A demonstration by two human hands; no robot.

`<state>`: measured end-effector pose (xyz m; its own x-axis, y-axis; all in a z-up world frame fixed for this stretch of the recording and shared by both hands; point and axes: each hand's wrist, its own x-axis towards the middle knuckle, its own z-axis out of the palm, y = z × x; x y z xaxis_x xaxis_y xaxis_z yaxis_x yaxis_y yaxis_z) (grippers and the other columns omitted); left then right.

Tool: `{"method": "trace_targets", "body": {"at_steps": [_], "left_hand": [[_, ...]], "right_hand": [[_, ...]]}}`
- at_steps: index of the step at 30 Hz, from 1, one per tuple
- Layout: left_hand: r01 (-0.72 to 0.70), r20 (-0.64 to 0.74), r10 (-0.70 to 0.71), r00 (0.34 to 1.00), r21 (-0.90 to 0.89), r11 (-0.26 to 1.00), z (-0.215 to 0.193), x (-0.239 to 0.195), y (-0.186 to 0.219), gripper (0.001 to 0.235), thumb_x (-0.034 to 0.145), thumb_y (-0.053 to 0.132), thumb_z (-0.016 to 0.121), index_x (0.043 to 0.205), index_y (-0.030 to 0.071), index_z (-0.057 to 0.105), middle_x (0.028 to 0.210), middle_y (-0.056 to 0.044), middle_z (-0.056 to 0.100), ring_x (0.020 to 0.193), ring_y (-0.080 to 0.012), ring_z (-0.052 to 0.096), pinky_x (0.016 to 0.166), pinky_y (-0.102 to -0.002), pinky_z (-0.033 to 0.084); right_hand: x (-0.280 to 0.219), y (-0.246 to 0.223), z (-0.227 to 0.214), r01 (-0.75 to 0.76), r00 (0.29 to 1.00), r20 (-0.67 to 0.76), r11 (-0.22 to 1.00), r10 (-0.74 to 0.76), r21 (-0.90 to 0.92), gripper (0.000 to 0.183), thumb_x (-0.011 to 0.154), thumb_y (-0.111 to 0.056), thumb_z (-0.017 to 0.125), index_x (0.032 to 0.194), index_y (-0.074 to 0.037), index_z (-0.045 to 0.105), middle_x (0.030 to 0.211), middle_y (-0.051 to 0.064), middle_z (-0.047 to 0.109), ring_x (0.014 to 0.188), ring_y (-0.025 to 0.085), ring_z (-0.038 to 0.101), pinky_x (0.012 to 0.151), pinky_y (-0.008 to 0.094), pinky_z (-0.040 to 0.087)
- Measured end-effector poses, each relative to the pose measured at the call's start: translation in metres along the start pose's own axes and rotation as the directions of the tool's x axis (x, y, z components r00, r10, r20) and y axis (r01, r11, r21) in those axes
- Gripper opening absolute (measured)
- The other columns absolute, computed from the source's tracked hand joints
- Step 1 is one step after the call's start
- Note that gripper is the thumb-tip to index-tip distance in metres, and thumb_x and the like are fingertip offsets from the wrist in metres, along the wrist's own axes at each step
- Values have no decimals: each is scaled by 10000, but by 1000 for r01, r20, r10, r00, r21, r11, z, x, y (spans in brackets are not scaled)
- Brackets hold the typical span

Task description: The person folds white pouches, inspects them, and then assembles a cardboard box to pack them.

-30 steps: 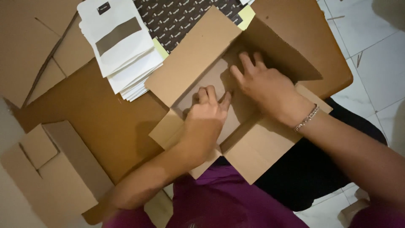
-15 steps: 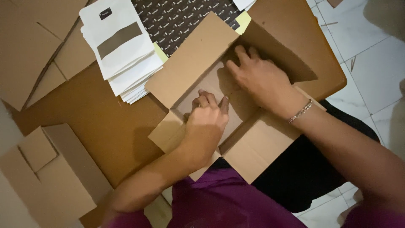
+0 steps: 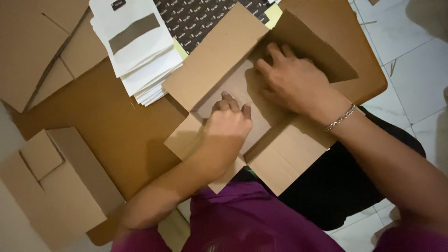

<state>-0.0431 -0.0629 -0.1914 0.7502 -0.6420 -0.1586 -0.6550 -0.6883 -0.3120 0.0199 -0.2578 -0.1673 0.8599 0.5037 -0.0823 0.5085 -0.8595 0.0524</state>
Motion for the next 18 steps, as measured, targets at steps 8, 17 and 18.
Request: {"method": "trace_targets", "body": {"at_steps": [8,17,18], "left_hand": [[11,11,-9,1000,-167,986,-8,4,-15,566,797,559,744,1256,247,635,1025,-148,569,925,-294,603,570,-360,545],[-79,31,87,996,-204,976,6,2,-18,639,738,569,798,1217,163,680,1252,-394,607,997,-380,693,600,-381,610],[-81,26,88,996,-200,976,5,1,-17,639,738,569,798,1217,163,680,1252,-394,607,997,-380,693,600,-381,610]], "right_hand": [[-1,2,2,12,999,-34,999,-11,36,423,872,-403,682,1160,-104,603,1183,183,540,988,355,582,452,486,556],[1,-6,-2,-93,995,33,992,90,84,619,737,-528,791,1187,-151,593,1257,204,514,1073,363,554,484,503,565],[2,-3,-4,-96,995,29,992,94,82,619,737,-528,791,1187,-151,593,1257,204,514,1073,363,554,484,503,565]]}}
